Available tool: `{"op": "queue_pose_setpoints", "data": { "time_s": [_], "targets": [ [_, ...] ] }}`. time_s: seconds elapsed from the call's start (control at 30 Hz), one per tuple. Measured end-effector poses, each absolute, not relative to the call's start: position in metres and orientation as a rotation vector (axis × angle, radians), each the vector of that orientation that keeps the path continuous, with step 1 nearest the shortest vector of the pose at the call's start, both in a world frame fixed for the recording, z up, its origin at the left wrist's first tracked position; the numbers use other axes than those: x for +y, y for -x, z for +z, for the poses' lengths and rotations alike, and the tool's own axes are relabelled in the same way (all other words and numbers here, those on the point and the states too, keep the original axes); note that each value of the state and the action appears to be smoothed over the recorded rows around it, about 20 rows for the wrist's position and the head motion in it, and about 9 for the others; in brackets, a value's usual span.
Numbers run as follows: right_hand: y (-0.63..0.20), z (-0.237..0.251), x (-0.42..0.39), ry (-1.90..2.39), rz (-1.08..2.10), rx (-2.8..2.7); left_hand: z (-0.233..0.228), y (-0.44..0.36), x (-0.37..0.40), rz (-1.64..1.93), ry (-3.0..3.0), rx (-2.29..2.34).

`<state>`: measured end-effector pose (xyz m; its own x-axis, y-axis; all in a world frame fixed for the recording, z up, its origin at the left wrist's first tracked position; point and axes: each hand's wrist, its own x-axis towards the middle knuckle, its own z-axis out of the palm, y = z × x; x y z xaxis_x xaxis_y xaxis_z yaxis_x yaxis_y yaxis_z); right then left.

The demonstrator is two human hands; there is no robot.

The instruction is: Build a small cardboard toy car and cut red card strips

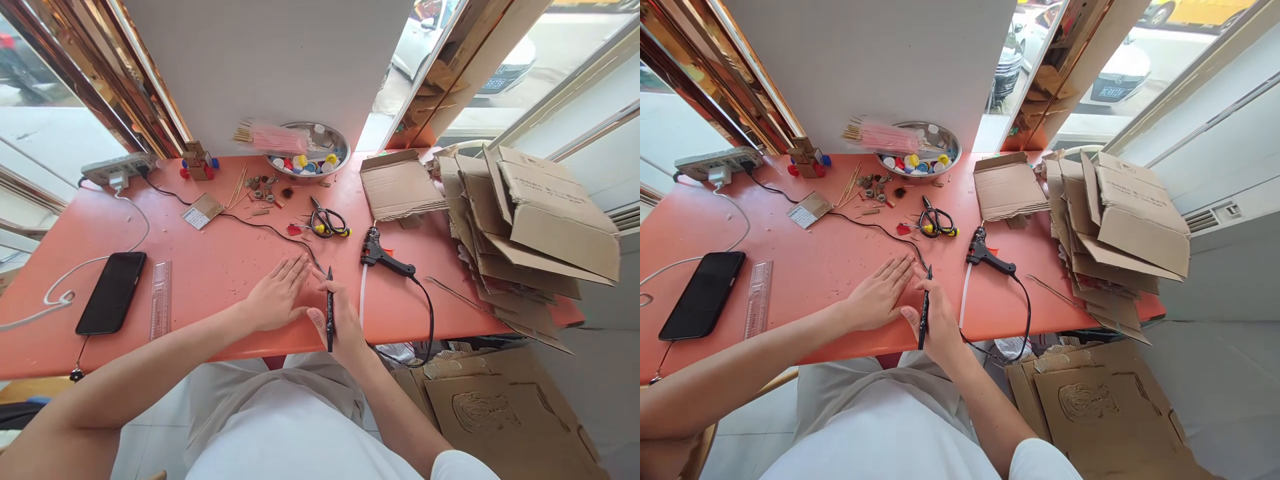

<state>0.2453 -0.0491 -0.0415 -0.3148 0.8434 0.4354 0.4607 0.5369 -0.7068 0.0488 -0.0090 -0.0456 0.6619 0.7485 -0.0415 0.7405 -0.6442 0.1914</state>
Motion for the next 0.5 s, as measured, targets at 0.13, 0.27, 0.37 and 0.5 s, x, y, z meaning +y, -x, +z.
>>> {"op": "queue_pose_setpoints", "data": {
  "time_s": [0.13,0.27,0.37,0.5],
  "targets": [
    [-0.244,-0.041,-0.052,1.059,0.536,-1.962,-0.038,-0.048,0.025,0.090,-2.670,1.175],
    [-0.239,-0.039,-0.053,1.044,0.523,-1.985,-0.032,-0.047,0.052,0.147,-2.637,1.316],
    [-0.238,-0.038,-0.048,1.086,0.491,-2.028,-0.031,-0.047,0.047,0.226,-2.636,1.397],
    [-0.243,-0.039,-0.039,1.181,0.445,-2.116,-0.034,-0.037,0.023,0.244,-2.733,1.080]
  ]
}}
